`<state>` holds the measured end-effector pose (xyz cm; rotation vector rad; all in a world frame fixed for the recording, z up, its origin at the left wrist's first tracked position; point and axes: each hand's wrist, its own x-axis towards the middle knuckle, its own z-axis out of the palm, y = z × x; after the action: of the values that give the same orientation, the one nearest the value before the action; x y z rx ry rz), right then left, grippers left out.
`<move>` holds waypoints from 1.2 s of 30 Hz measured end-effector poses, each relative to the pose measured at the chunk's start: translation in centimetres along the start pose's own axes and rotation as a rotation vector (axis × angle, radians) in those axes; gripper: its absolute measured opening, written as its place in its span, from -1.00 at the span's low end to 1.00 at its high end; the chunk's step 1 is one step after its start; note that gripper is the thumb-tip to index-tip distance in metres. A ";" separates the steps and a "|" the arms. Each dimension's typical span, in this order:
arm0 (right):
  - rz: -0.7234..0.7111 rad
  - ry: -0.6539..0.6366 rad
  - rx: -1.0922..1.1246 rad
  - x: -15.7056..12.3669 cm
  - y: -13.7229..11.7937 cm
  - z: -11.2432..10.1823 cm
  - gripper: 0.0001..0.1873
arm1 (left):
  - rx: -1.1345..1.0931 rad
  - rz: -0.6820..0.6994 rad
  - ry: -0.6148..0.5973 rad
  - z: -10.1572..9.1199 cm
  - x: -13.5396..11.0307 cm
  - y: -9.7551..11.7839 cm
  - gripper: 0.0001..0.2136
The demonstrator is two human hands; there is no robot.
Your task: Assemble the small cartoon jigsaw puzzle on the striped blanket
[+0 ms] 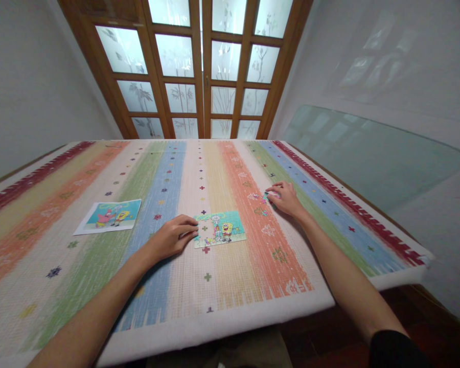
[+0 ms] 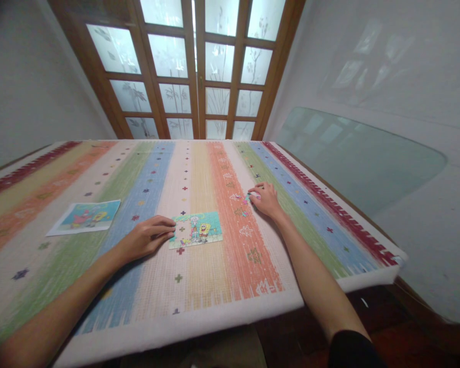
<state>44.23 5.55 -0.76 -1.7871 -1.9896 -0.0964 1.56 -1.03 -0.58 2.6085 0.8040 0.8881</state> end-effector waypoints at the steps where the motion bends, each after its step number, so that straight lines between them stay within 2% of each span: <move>1: -0.040 -0.005 -0.001 -0.1 0.0 -0.2 -0.68 | 0.001 -0.004 -0.002 0.0 0.0 0.0 -0.78; 8: -0.196 -0.108 0.009 -0.5 -0.9 -0.9 -0.73 | 0.013 -0.001 -0.002 0.0 0.0 0.0 -0.77; 13: -0.331 -0.150 0.108 -0.4 -1.5 -1.6 -0.75 | 0.016 0.009 0.004 0.1 0.0 -0.1 -0.78; 17: -0.387 -0.200 0.192 -0.5 -1.7 -2.0 -0.81 | 0.007 0.023 0.008 0.1 0.0 -0.1 -0.78; 23: -0.349 -0.279 0.231 -0.6 -2.2 -2.0 -0.86 | 0.004 0.040 0.025 0.3 0.1 -0.1 -0.78; 31: -0.315 -0.299 0.271 -0.4 -2.0 -1.6 -0.85 | 0.029 0.081 0.036 0.4 0.0 -0.3 -0.78; 36: -0.281 -0.392 0.370 -0.2 -2.3 -2.3 -0.83 | 0.043 0.085 0.022 0.4 0.0 -0.4 -0.78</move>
<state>42.71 4.27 1.76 -1.3590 -2.3312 0.5377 1.61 -0.76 -1.07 2.6926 0.7297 0.9334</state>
